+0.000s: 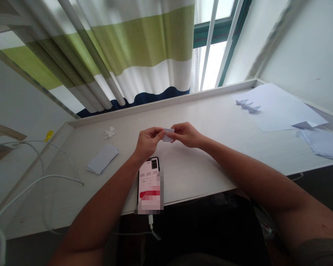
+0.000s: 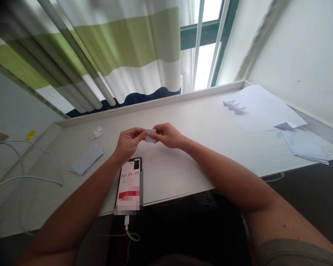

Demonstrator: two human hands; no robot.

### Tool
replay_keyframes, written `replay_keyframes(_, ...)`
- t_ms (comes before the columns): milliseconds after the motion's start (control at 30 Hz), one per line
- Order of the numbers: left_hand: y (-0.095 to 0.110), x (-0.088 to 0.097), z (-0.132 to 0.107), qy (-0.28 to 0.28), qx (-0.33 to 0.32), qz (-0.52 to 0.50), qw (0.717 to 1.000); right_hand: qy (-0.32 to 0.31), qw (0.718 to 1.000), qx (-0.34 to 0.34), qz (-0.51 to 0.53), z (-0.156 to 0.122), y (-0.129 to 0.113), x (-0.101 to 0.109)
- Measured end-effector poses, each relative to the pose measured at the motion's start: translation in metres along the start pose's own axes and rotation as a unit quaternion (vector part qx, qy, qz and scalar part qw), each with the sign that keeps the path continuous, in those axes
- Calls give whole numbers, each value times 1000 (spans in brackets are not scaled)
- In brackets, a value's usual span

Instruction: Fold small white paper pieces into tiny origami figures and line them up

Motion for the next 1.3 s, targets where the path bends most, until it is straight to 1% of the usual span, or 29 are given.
replay_keyframes(100, 0, -1, 0, -3, -19, 14, 1000, 0, 1000, 16, -17, 0, -3, 0)
replay_keyframes(167, 3, 1, 0, 10, -44, 45, 998, 10, 999, 31, -44, 0, -5, 1)
replay_keyframes(267, 9, 6, -1, 45, -73, 111, 990, 46, 992, 64, -101, 0, -8, 5)
replay_keyframes(300, 11, 6, -2, 49, -76, 126, 988, 60, 988, 76, -121, -1, -10, 6)
replay_keyframes(367, 14, 5, -2, 37, -77, 125, 989, 86, 978, 97, -163, -3, -15, 8)
replay_keyframes(467, 18, 1, -4, 11, -74, 71, 995, 113, 964, 115, -210, -9, -23, 8)
replay_keyframes(533, 20, 1, -5, 7, -76, 39, 996, 105, 969, 111, -194, -11, -25, 6)
replay_keyframes(633, 21, 3, -7, 0, -75, 16, 997, 80, 982, 106, -134, -10, -24, 4)
replay_keyframes(733, 18, 4, -6, -9, -57, -8, 998, 62, 986, 114, -106, -8, -22, 4)
replay_keyframes(833, 15, 5, -5, 4, -38, -28, 999, 52, 987, 117, -96, -6, -21, 5)
replay_keyframes(900, 14, 4, -4, 6, -26, -31, 999, 59, 989, 102, -87, -4, -19, 5)
replay_keyframes(1067, 11, -2, -5, -22, -6, -15, 1000, 93, 994, 34, -41, -3, -9, 6)
replay_keyframes(1300, 10, -6, -7, -48, 34, -17, 998, 110, 993, 18, -22, -1, -6, 7)
Point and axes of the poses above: each hand's wrist, its own z-axis towards the middle knuckle, its own x-axis out of the back of the hand, y = z × x, the point moved 6 cm from there along z, towards the middle knuckle, and after that the axes turned 5 degrees about z, right-handed, at the moved point
